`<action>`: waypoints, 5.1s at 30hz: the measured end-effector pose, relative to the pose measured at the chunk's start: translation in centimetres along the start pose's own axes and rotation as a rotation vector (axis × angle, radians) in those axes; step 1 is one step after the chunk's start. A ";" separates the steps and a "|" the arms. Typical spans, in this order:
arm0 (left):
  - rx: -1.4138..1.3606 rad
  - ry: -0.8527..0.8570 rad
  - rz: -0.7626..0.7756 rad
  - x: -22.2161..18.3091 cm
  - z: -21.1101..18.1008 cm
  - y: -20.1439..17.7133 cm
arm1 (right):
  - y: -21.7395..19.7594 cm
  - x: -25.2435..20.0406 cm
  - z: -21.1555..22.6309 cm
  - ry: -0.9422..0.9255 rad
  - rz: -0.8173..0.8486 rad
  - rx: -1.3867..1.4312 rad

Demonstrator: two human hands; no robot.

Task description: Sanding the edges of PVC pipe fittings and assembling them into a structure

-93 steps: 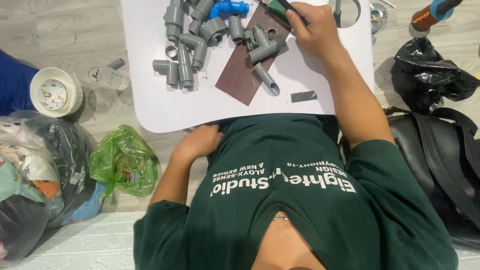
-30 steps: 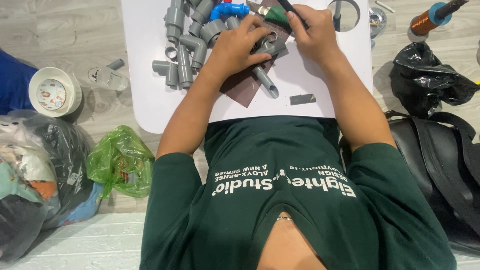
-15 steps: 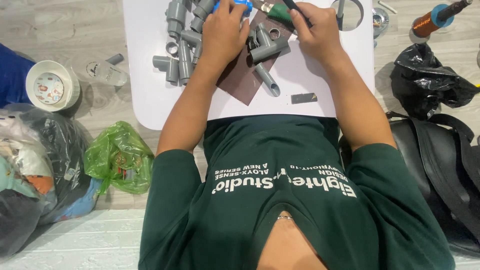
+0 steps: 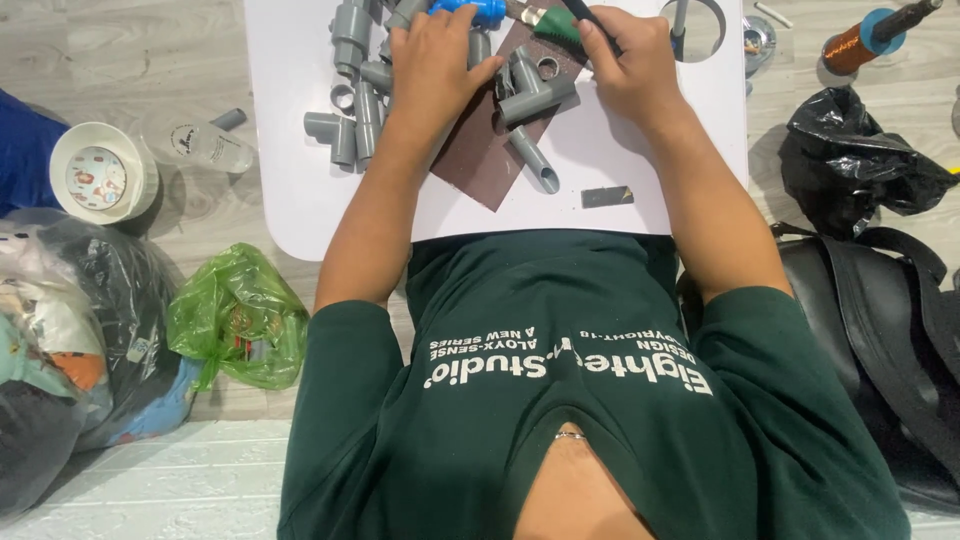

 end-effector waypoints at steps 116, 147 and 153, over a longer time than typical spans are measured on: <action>-0.198 0.166 -0.293 0.3 -1.4 0.9 | -0.4 2.3 -2.2 0.231 -0.123 0.221; -0.224 0.202 -0.260 0.1 -1.1 1.2 | 1.2 3.4 -3.8 0.198 0.035 0.263; -0.247 0.207 -0.208 0.1 -0.7 1.5 | 0.7 3.2 -2.9 0.186 0.029 0.225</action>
Point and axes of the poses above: each hand's wrist, its own x-axis towards the middle knuckle, its own y-axis out of the palm, z = x × y, the point moved 8 cm from there along x, towards the middle knuckle, and after that the axes turned 10 degrees about -x, right-handed, at the moved point
